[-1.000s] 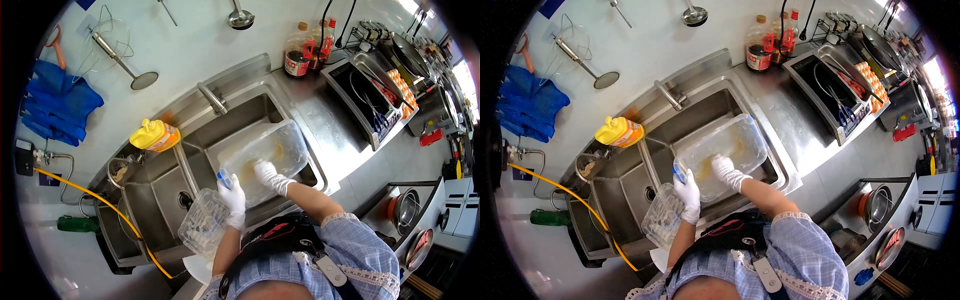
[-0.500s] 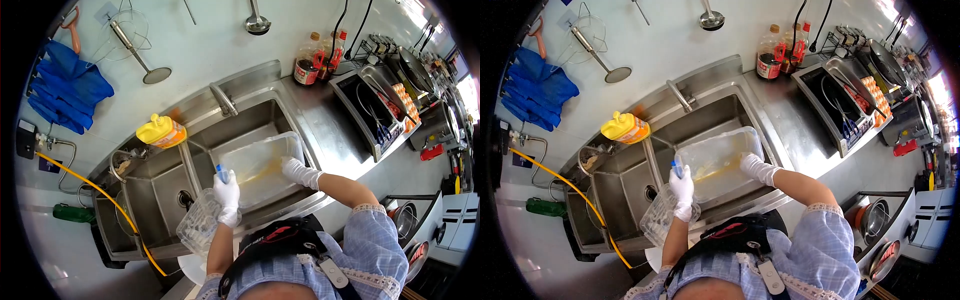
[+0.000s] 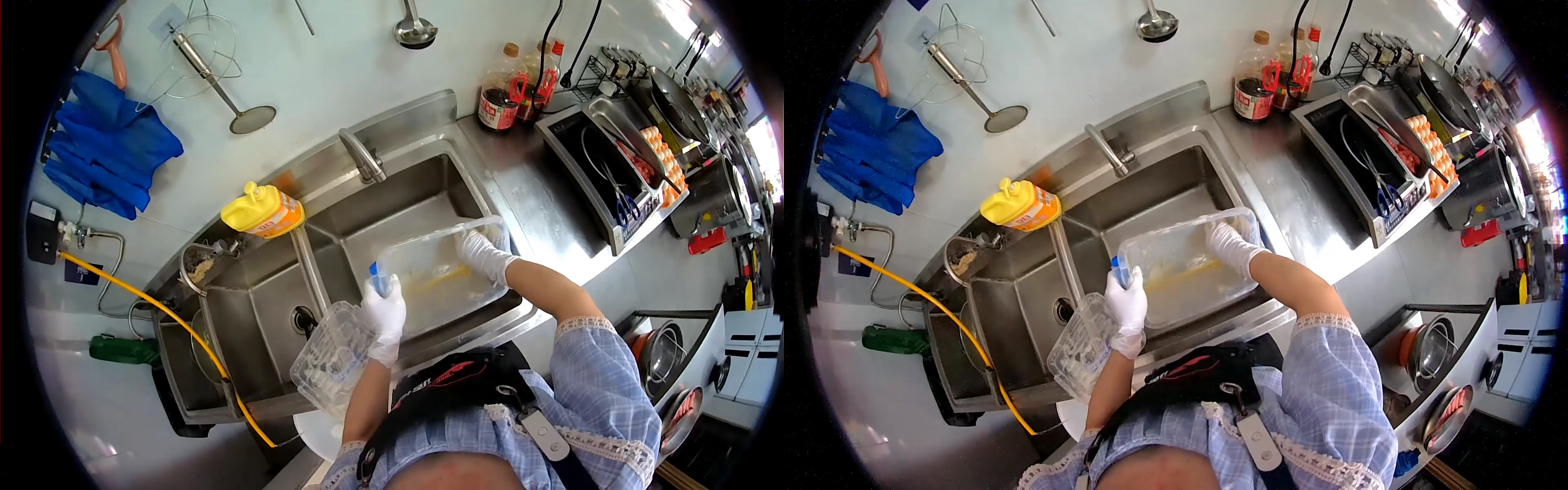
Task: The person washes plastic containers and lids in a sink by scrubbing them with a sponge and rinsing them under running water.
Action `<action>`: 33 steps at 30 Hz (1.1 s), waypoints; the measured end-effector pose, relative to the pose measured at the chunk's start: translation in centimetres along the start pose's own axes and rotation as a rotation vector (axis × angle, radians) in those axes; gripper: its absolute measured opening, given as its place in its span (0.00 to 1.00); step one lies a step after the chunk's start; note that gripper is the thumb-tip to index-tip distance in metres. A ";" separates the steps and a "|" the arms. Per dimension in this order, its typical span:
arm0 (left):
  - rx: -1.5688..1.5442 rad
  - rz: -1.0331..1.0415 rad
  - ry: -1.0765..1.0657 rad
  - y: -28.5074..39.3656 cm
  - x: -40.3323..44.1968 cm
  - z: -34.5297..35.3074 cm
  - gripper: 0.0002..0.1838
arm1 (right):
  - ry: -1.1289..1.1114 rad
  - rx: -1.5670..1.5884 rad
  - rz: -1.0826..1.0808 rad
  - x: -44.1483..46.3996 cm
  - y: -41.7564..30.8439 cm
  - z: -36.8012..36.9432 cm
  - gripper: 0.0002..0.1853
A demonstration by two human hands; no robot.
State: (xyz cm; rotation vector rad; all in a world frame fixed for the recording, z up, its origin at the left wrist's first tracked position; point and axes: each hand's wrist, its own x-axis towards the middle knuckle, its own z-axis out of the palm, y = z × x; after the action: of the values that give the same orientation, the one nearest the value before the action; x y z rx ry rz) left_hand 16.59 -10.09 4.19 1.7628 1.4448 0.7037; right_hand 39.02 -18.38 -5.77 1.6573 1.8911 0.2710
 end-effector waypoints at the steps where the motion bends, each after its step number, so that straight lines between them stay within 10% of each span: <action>1: -0.026 0.009 -0.001 0.5 -0.2 0.2 0.14 | -0.023 0.056 0.038 -0.1 -0.6 0.9 0.20; 7: -0.156 0.082 0.054 1.7 -0.3 0.2 0.12 | 0.102 0.353 0.094 0.6 -3.0 1.5 0.12; 11: -0.249 0.174 0.100 0.8 0.0 0.9 0.11 | 0.202 1.229 0.427 3.7 -6.1 0.7 0.11; 12: -0.249 0.177 0.100 0.6 0.1 1.0 0.11 | -0.039 1.191 0.355 4.1 -6.8 -2.4 0.11; 15: -0.197 0.126 0.088 0.4 0.3 1.0 0.10 | 0.417 1.277 0.298 2.5 -8.9 -7.8 0.14; 17: -0.287 0.112 0.097 0.2 0.1 0.4 0.08 | -0.151 1.112 0.216 1.8 -5.0 -8.6 0.14; 21: -0.348 0.096 0.091 0.4 -0.2 -0.5 0.10 | 0.191 0.817 0.517 2.2 -3.9 -3.1 0.14; 33: -0.390 0.176 0.160 0.3 0.1 -0.4 0.10 | -0.093 0.897 0.504 3.6 -3.9 -5.1 0.14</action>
State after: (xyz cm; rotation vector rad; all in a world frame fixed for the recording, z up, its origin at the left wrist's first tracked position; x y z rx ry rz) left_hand 16.48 -9.95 4.66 1.5630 1.1627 1.1574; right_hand 32.75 -14.53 -4.84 2.6648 1.5684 -0.5408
